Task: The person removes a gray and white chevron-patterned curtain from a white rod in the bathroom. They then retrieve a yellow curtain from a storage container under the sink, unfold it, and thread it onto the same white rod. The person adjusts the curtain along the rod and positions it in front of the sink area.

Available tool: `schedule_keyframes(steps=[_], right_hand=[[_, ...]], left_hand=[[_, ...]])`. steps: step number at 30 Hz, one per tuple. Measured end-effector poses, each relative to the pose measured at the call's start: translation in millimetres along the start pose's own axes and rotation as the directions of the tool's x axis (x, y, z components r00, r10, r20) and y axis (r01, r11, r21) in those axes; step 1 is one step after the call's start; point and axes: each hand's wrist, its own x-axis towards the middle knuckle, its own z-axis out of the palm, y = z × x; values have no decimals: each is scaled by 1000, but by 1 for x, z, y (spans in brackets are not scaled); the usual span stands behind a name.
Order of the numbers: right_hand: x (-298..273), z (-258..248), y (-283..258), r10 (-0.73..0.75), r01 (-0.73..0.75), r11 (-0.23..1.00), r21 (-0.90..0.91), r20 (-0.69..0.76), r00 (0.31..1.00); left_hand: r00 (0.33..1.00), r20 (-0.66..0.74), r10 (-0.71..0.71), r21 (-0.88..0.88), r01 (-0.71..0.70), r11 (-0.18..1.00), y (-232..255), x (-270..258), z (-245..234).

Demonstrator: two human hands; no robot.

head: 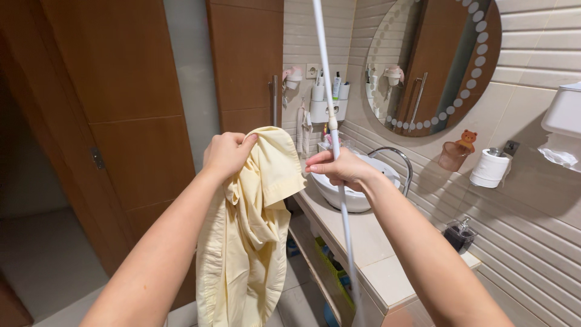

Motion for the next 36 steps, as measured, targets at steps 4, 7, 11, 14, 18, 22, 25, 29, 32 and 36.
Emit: schedule_keyframes(steps=[4, 7, 11, 14, 18, 22, 25, 29, 32, 36], right_hand=[[8, 11, 7, 15, -15, 1000, -17, 28, 999], [15, 15, 19, 27, -23, 997, -78, 43, 999], [20, 14, 32, 43, -40, 998, -54, 69, 997], [16, 12, 35, -35, 38, 997, -71, 41, 999], [10, 14, 29, -75, 65, 985, -160, -57, 996], [1, 11, 24, -52, 19, 975, -222, -145, 988], [-7, -3, 18, -37, -28, 958, -286, -217, 975], [-25, -27, 14, 48, -80, 978, -190, -167, 985], [-37, -35, 21, 122, -133, 986, -101, -107, 987], [-57, -26, 44, -136, 38, 847, -531, -146, 980]], left_hand=[[1000, -2, 23, -17, -23, 1000, 4, -1, 2], [999, -15, 37, -35, -37, 999, 6, 0, 2], [999, -33, 24, -60, -26, 998, 4, 0, 0], [1000, -24, 3, -61, -4, 998, 1, -2, 1], [999, -32, -1, -32, 0, 999, -7, -2, 2], [1000, 22, 4, -98, -2, 995, -20, 0, 7], [998, 26, 50, -233, -43, 972, -31, 6, 7], [990, 67, 123, -437, -82, 896, -45, 8, -2], [973, 74, 218, -420, -168, 892, -50, 5, -12], [960, 98, 263, -336, -216, 917, -56, -2, -26]])
